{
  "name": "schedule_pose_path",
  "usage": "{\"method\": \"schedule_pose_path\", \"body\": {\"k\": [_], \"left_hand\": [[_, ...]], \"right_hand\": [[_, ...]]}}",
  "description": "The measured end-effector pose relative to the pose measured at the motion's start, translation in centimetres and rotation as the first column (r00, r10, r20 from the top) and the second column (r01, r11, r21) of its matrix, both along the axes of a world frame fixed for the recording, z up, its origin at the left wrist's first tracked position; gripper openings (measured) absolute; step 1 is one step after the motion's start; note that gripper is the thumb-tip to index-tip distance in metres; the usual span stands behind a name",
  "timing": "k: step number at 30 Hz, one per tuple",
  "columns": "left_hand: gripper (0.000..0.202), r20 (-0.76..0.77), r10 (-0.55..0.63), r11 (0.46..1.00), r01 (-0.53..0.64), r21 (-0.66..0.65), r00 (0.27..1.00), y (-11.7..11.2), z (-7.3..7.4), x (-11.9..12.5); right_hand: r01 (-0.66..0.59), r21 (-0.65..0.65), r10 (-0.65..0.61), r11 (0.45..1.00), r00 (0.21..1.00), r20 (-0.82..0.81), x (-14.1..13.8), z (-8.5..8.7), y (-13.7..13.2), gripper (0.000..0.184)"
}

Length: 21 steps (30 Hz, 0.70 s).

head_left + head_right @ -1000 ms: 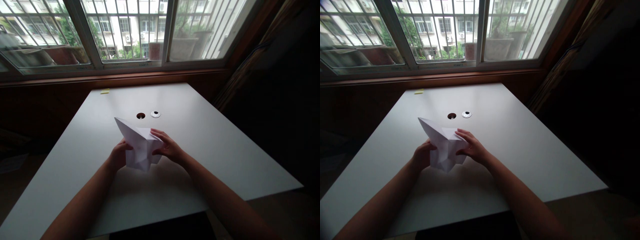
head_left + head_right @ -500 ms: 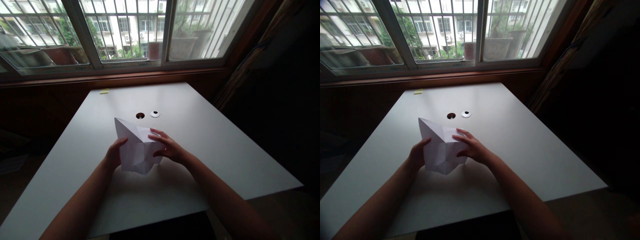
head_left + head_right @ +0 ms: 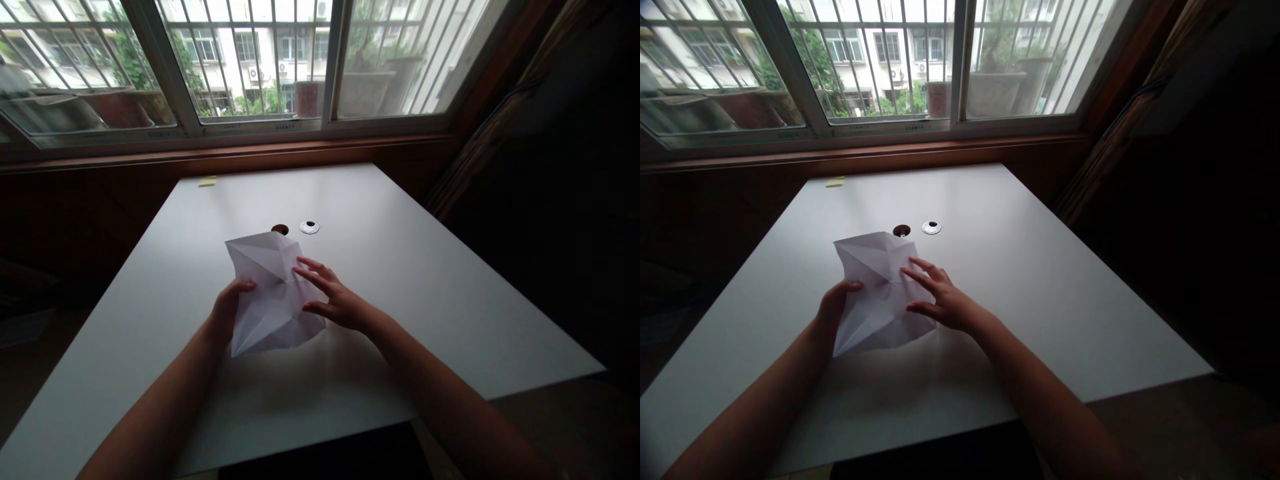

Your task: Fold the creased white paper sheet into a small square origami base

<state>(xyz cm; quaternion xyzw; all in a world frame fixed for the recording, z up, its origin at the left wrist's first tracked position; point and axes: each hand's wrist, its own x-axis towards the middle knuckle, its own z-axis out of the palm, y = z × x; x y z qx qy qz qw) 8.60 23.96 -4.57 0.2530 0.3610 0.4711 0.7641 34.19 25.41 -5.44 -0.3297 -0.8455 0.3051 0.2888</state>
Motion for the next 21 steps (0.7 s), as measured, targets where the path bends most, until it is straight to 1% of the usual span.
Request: {"method": "schedule_pose_path", "body": {"k": [6, 11, 14, 17, 21], "left_hand": [[0.051, 0.046, -0.067, 0.998, 0.067, -0.003, 0.997, 0.3, -0.3, -0.2], [0.053, 0.053, -0.069, 0.994, 0.064, 0.084, 0.996, 0.3, -0.3, 0.2], [0.063, -0.008, -0.042, 0.989, 0.043, 0.143, 0.999, 0.3, -0.4, 0.4], [0.078, -0.058, 0.002, 0.983, 0.009, 0.182, 0.998, 0.5, -0.8, 0.8], [0.103, -0.130, 0.115, 0.967, -0.081, 0.243, 0.985, 0.6, -1.1, 1.6]], "right_hand": [[0.027, 0.059, -0.024, 0.998, 0.999, -0.048, -0.5, -0.3, 0.0, 0.086], [0.008, 0.082, 0.001, 0.997, 0.993, -0.119, -0.8, -0.5, -0.1, 0.098], [-0.009, 0.037, 0.016, 0.999, 0.981, -0.193, -0.9, -0.5, -0.1, 0.103], [-0.042, -0.014, 0.037, 0.999, 0.969, -0.243, -1.0, -0.6, -0.2, 0.106], [-0.047, -0.081, 0.021, 0.996, 0.956, -0.294, -1.1, -0.9, -0.2, 0.112]]}}
